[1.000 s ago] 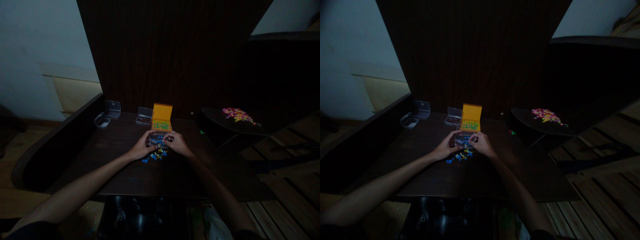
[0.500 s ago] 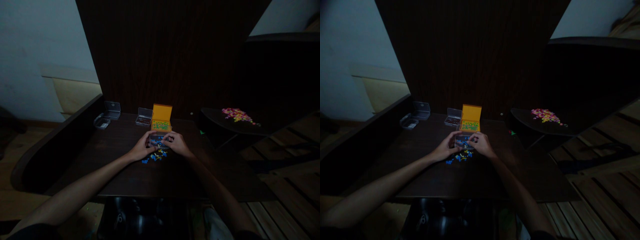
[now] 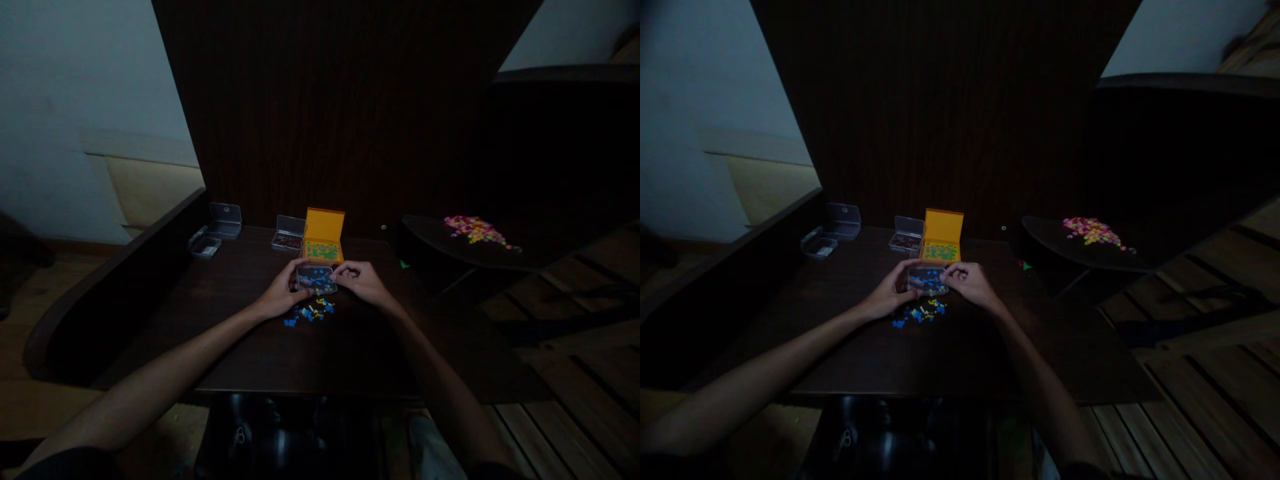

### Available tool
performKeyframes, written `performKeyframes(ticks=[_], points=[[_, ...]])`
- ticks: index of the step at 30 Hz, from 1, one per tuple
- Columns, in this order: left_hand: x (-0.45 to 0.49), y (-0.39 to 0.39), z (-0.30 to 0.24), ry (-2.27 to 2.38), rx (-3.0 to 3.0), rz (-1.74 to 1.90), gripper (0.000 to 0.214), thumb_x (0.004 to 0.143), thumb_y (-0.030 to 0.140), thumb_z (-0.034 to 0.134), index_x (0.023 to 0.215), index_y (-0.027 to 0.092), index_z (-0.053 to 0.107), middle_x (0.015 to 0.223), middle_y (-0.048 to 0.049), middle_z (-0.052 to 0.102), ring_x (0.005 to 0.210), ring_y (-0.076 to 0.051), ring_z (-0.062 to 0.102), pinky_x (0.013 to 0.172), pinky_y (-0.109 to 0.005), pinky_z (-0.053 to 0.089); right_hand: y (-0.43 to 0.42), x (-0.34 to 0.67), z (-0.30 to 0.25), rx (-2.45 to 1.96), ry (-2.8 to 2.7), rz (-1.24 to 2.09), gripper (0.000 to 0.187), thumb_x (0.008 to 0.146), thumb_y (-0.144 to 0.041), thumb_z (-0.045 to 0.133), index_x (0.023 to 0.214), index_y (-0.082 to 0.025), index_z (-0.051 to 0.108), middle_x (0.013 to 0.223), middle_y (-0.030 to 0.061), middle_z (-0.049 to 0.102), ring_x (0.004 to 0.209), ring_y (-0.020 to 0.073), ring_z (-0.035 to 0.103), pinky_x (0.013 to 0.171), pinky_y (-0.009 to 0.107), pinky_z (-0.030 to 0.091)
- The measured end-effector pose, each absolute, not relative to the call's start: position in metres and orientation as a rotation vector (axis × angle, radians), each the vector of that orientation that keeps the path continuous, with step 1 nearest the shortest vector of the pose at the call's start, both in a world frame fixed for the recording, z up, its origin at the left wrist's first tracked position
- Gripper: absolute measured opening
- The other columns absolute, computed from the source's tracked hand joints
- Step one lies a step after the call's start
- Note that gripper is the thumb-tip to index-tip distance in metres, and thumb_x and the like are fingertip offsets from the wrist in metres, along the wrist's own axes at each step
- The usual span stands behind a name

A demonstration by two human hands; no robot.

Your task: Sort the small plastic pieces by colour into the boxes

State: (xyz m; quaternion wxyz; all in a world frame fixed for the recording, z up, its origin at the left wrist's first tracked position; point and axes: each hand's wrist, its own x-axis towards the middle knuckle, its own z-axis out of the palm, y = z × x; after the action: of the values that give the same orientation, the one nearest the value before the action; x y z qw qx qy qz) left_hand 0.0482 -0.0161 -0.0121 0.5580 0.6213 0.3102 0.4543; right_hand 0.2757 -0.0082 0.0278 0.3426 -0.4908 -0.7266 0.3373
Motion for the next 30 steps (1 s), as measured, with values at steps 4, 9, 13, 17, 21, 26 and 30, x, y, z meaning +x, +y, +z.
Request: performKeyframes(ticks=[4,9,13,17,21,26,30], points=[[0.045,-0.011,-0.013,0.766,1.446,1.075,0.067,0.071,0.020,0.076,0.130,0.021,0.044,0.127,-0.0113,0.055,0.098,-0.020,0.063,0.092,-0.042,0.051,-0.015,0.286,0.041,-1.250,-2.175,1.063,0.032,0.070,-0.046,0.072,0.073,-0.014,0.070,0.052,-0.0048,0.049,0.049,0.0075,0.038,0.047,0.020,0.027],[0.043,-0.007,-0.015,0.782,1.435,1.094,0.068,0.070,0.020,0.076,0.130,0.021,0.044,0.127,-0.0110,0.055,0.102,-0.021,0.062,0.096,-0.044,0.049,-0.017,0.285,0.037,-1.297,-2.474,1.111,0.028,0.064,-0.035,0.079,0.083,-0.016,0.073,0.053,-0.0063,0.055,0.048,0.0089,0.046,0.050,0.021,0.032],[0.043,-0.006,-0.015,0.795,1.446,1.093,0.068,0.070,0.020,0.076,0.130,0.021,0.045,0.129,-0.0118,0.054,0.103,-0.021,0.062,0.097,-0.045,0.049,-0.014,0.282,0.029,-1.349,-2.523,0.979,0.027,0.065,-0.031,0.078,0.088,-0.017,0.074,0.054,-0.0065,0.057,0.049,0.0095,0.049,0.052,0.021,0.034],[0.042,-0.005,-0.017,0.786,1.452,1.093,0.067,0.070,0.020,0.076,0.130,0.021,0.045,0.126,-0.0114,0.055,0.103,-0.021,0.062,0.096,-0.044,0.049,-0.014,0.282,0.028,-1.326,-2.534,0.926,0.022,0.065,-0.029,0.078,0.083,-0.017,0.074,0.052,-0.0070,0.055,0.048,0.0086,0.047,0.052,0.021,0.033],[0.042,-0.005,-0.018,0.789,1.457,1.094,0.067,0.070,0.020,0.076,0.129,0.021,0.045,0.125,-0.0110,0.057,0.103,-0.022,0.062,0.095,-0.044,0.050,-0.014,0.282,0.028,-1.284,-2.536,0.961,0.018,0.067,-0.029,0.078,0.080,-0.017,0.074,0.052,-0.0069,0.055,0.048,0.0081,0.047,0.052,0.021,0.032],[0.043,-0.006,-0.016,0.774,1.447,1.095,0.066,0.070,0.019,0.076,0.129,0.021,0.045,0.126,-0.0106,0.057,0.102,-0.021,0.063,0.096,-0.044,0.050,-0.015,0.279,0.026,-1.255,-2.570,0.919,0.015,0.071,-0.028,0.072,0.082,-0.017,0.074,0.051,-0.0067,0.054,0.046,0.0078,0.045,0.050,0.020,0.032],[0.043,-0.007,-0.015,0.781,1.439,1.083,0.068,0.070,0.019,0.076,0.130,0.021,0.045,0.125,-0.0115,0.057,0.099,-0.021,0.064,0.094,-0.045,0.051,-0.016,0.278,0.030,-1.254,-2.573,0.924,0.012,0.072,-0.020,0.066,0.080,-0.016,0.074,0.052,-0.0059,0.053,0.047,0.0072,0.044,0.050,0.020,0.032]])
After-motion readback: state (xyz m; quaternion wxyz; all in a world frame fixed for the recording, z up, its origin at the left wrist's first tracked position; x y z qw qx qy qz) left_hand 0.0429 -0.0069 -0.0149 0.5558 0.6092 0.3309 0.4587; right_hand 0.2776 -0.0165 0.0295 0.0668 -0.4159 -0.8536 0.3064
